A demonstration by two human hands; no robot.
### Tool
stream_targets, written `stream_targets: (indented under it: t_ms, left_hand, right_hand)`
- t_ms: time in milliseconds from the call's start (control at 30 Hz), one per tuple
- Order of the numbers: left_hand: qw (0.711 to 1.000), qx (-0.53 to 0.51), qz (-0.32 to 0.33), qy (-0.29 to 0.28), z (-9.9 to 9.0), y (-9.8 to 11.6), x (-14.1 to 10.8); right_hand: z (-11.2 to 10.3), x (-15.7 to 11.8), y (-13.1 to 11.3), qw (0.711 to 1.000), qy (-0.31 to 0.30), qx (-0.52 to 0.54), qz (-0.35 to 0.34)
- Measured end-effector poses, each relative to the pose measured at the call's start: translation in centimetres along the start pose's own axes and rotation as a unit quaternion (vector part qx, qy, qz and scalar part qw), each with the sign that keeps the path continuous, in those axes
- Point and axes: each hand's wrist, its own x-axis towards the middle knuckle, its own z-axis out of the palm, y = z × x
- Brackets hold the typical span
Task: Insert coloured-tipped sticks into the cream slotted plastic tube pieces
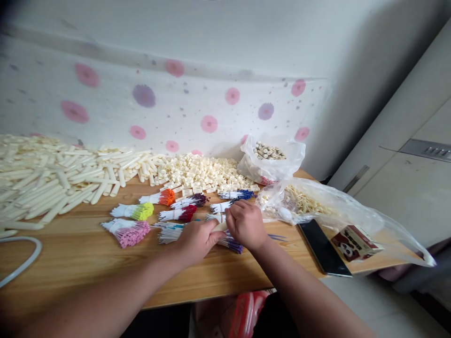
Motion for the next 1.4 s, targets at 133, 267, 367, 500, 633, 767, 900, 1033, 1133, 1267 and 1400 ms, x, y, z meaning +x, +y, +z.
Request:
stream_targets:
  t_ms: [133, 267, 367, 500, 633, 767, 900, 1033, 1133, 1267, 1400]
  left_hand:
    - [0.992, 0.104, -0.018, 0.067, -0.7, -0.1, 0.2]
    - [0.989, 0.084, -0.06, 0.109, -5.2, -3.6, 0.5]
    - [0.972, 0.013, -0.161, 0.169, -9.4, -9.7, 0.4]
    - [0.95, 0.04, -0.247, 0.187, -11.7, -17.4, -0.3]
    - [0.954, 0.048, -0.24, 0.173, -10.5, -20.6, -0.7]
    - [0.967, 0.031, -0.21, 0.138, -9.2, -21.2, -0.3]
    - [0.973, 0.031, -0.2, 0.114, -8.6, -21.9, 0.2]
    - [0.97, 0.043, -0.21, 0.118, -8.4, -22.5, 0.3]
    - [0.97, 0.039, -0.21, 0.117, -8.2, -22.6, 0.3]
    - [0.969, 0.033, -0.209, 0.125, -8.4, -22.4, 0.1]
    - [0.963, 0.037, -0.21, 0.165, -9.1, -21.2, -0.4]
  right_hand:
    - [1.4, 1.3, 0.2, 0.996, 0.025, 0.058, 0.061]
    - [2.6, 4.2, -0.7, 0.993, 0.025, 0.078, 0.083]
    - [4.7, 7.6, -2.5, 0.994, -0.048, 0.089, 0.043]
    - [10.1, 12.2, -5.3, 0.981, -0.181, 0.057, -0.034]
    - [15.5, 15.3, -6.7, 0.967, -0.251, -0.018, -0.046]
    - [17.9, 16.4, -7.0, 0.952, -0.29, -0.081, -0.051]
    - [18.1, 16.3, -7.6, 0.943, -0.304, -0.123, -0.053]
    - [17.5, 15.9, -7.8, 0.942, -0.301, -0.14, -0.054]
    - [16.5, 15.8, -6.9, 0.944, -0.294, -0.145, -0.045]
    - [14.3, 15.3, -4.9, 0.951, -0.274, -0.141, -0.028]
    - [11.6, 13.5, -4.6, 0.966, -0.231, -0.111, -0.02]
